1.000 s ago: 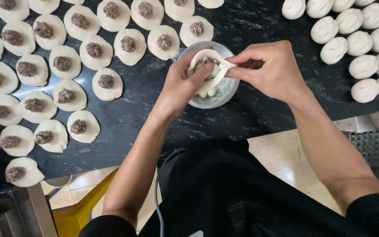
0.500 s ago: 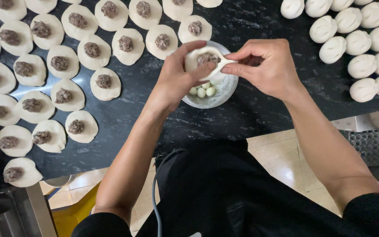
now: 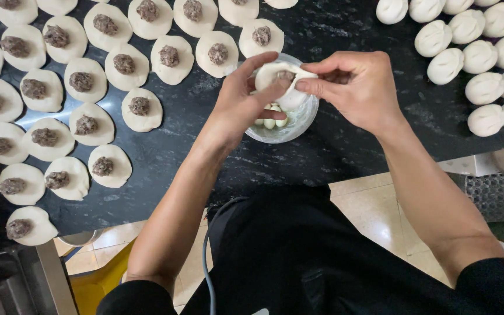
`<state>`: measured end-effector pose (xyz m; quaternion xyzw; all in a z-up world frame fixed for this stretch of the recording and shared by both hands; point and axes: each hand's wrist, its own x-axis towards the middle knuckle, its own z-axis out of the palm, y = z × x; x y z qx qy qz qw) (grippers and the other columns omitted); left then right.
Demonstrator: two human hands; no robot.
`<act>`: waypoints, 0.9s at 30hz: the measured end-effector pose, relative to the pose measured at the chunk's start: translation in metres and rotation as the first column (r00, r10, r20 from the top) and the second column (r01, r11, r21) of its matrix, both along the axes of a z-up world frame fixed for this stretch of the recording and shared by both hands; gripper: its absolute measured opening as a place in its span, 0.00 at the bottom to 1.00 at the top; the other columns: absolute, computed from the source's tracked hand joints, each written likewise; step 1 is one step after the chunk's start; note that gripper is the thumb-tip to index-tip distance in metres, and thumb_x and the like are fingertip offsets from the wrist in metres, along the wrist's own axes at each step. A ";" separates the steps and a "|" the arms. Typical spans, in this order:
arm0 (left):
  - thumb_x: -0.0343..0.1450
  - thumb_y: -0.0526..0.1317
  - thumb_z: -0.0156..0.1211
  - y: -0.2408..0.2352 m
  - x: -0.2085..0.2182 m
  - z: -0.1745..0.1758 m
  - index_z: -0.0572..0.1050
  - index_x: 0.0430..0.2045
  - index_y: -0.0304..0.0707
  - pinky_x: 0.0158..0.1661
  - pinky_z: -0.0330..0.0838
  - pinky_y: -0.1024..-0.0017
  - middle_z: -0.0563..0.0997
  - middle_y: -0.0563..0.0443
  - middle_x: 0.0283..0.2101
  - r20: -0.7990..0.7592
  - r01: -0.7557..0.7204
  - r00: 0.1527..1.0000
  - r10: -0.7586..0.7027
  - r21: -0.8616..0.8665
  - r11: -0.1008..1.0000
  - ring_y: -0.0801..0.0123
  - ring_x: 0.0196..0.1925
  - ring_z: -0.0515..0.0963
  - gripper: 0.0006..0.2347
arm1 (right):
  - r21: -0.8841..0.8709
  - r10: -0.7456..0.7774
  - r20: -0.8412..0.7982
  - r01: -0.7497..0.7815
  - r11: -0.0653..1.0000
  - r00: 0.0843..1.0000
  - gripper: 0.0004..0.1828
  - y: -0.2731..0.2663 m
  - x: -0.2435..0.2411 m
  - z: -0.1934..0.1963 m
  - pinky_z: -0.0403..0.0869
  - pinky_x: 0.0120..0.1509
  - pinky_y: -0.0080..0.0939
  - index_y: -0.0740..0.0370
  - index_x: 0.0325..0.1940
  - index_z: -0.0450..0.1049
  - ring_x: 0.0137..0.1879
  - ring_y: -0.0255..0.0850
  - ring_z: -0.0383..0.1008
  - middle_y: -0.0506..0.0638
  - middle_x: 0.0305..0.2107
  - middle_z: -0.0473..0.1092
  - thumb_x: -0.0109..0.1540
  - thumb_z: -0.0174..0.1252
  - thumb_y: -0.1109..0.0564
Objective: The person repeatedly picks a small round filling from a bowl, places it onto a flat dough circle topped with a meatball, and folds the dough to enclose the filling, forming a sealed bun. The finished buns are placed on the table to the right.
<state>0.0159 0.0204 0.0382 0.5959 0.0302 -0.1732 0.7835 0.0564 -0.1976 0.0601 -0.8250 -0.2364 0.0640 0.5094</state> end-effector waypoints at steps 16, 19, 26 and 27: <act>0.76 0.41 0.40 -0.003 -0.016 0.019 0.70 0.62 0.35 0.33 0.79 0.76 0.81 0.52 0.42 0.118 0.083 0.989 -0.084 0.011 0.996 0.75 0.32 0.80 0.20 | 0.066 0.103 0.012 -0.103 0.992 0.995 0.10 -0.006 0.004 0.002 0.76 0.42 0.28 0.67 0.47 0.82 0.40 0.30 0.78 0.51 0.36 0.78 0.64 0.73 0.62; 0.76 0.46 0.42 -0.003 -0.017 0.014 0.73 0.54 0.24 0.32 0.74 0.77 0.81 0.49 0.36 -0.280 -0.187 0.956 0.083 -0.371 0.910 0.75 0.29 0.78 0.22 | 0.058 0.068 0.102 -0.074 0.996 0.993 0.08 -0.009 0.002 0.002 0.75 0.41 0.30 0.67 0.46 0.82 0.40 0.33 0.79 0.52 0.37 0.79 0.65 0.73 0.63; 0.73 0.39 0.63 -0.010 -0.023 -0.002 0.76 0.58 0.34 0.23 0.60 0.81 0.79 0.55 0.33 -0.208 -0.141 0.976 0.070 -0.352 0.925 0.81 0.24 0.71 0.18 | -0.136 0.213 0.277 -0.181 0.974 0.937 0.10 -0.006 -0.003 0.022 0.76 0.42 0.33 0.67 0.47 0.82 0.41 0.38 0.81 0.54 0.37 0.79 0.63 0.71 0.62; 0.73 0.38 0.62 -0.009 -0.024 -0.003 0.76 0.58 0.34 0.22 0.57 0.82 0.78 0.56 0.32 -0.206 -0.126 0.977 0.054 -0.349 0.929 0.82 0.23 0.69 0.18 | -0.121 0.231 0.240 -0.207 0.971 0.943 0.10 -0.006 -0.003 0.025 0.76 0.41 0.32 0.66 0.48 0.82 0.41 0.38 0.81 0.54 0.37 0.79 0.63 0.70 0.62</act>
